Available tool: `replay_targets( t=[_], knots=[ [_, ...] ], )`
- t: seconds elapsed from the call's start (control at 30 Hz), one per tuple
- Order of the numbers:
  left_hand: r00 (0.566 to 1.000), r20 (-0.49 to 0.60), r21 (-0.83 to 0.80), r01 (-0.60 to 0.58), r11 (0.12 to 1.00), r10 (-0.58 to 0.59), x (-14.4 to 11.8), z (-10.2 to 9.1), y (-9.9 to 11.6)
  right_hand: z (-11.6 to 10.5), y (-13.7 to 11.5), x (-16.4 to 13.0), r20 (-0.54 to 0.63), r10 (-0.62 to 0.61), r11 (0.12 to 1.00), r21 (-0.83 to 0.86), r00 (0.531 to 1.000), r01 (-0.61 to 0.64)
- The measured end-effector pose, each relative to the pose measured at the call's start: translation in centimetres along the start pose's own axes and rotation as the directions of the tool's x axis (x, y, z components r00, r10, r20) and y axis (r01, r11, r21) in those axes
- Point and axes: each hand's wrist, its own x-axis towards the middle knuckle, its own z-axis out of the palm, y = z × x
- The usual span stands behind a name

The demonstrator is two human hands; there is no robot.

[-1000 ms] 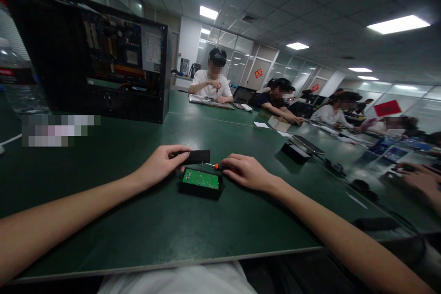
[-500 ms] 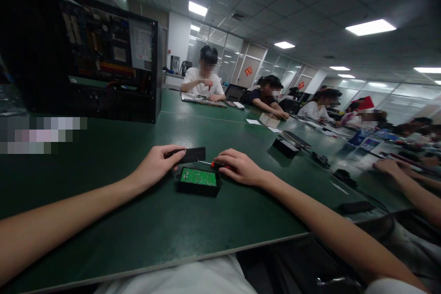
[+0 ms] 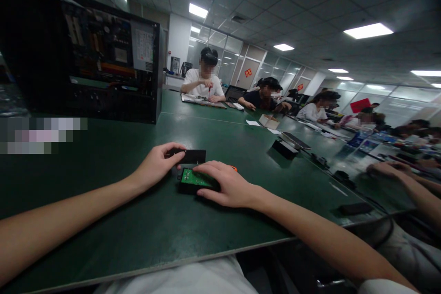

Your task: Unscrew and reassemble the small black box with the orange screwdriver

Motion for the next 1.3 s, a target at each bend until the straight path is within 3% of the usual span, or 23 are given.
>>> replay_targets(
  t=[0.37,0.57,0.83,1.03,1.1,1.17,1.23,1.3],
  knots=[
    [1.000,0.028,0.005,0.008,1.000,-0.008,0.0,0.4,-0.1,-1.6,1.7,-1.7,-0.137,-0.005,0.998,0.057,0.991,0.013],
    [0.999,0.053,0.003,-0.008,1.000,0.008,-0.2,0.6,-0.2,-1.7,2.3,-2.1,-0.068,-0.044,0.999,0.005,0.997,0.044],
    [0.993,0.079,0.259,-0.108,0.960,0.090,-0.9,0.6,0.5,-1.4,2.1,-1.9,0.006,-0.079,0.996,-0.044,0.997,0.080],
    [0.968,0.229,0.393,-0.191,0.899,0.106,-0.9,0.4,0.6,-1.6,2.6,-1.9,0.036,-0.052,0.998,0.043,0.998,0.051],
    [0.960,0.246,0.485,-0.244,0.840,0.137,-0.4,-1.5,1.0,-1.7,2.8,-1.9,0.047,-0.034,0.996,0.088,0.998,0.030],
    [0.962,0.216,0.555,-0.260,0.790,0.165,0.6,-5.4,1.3,-1.7,3.1,-1.9,0.078,-0.034,0.993,0.115,0.996,0.025],
    [0.977,0.138,0.683,-0.215,0.698,0.165,1.8,-11.1,1.3,-1.7,3.2,-2.0,0.119,-0.043,0.991,0.132,0.992,0.027],
    [0.995,-0.041,0.831,-0.015,0.555,0.088,2.8,-17.5,0.8,-1.6,3.2,-2.1,0.146,-0.045,0.989,0.147,0.988,0.023]
  ],
)
